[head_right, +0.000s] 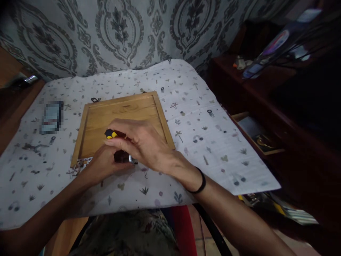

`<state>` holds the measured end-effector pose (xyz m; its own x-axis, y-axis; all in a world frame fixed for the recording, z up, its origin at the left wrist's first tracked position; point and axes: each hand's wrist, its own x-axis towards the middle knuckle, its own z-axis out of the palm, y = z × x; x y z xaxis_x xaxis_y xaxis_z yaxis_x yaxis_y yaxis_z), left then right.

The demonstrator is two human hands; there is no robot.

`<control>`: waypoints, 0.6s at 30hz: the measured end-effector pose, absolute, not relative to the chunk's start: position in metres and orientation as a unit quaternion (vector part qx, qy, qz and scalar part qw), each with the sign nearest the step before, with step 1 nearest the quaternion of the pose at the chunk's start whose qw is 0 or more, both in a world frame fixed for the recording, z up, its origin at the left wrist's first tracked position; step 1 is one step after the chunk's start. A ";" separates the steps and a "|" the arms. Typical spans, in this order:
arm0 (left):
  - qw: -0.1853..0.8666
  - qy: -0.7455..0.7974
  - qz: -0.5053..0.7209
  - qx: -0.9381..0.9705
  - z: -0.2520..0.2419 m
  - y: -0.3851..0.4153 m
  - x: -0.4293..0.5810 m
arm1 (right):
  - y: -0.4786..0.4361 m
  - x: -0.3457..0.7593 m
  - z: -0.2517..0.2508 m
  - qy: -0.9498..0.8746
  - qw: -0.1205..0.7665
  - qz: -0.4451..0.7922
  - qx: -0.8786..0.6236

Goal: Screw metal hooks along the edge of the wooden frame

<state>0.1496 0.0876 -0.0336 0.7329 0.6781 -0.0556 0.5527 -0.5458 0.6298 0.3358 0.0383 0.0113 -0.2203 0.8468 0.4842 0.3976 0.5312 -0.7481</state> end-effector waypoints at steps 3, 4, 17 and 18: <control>0.334 0.352 0.106 0.868 -0.035 0.087 0.149 | 0.040 0.326 0.008 -0.735 0.479 0.168 -0.449; 0.335 0.346 0.113 0.869 -0.036 0.087 0.149 | 0.040 0.325 0.008 -0.734 0.478 0.160 -0.456; 0.310 0.358 0.100 0.875 -0.036 0.086 0.149 | 0.036 0.336 0.012 -0.747 0.435 0.168 -0.474; 0.310 0.359 0.100 0.875 -0.036 0.085 0.149 | 0.037 0.332 0.011 -0.742 0.434 0.152 -0.489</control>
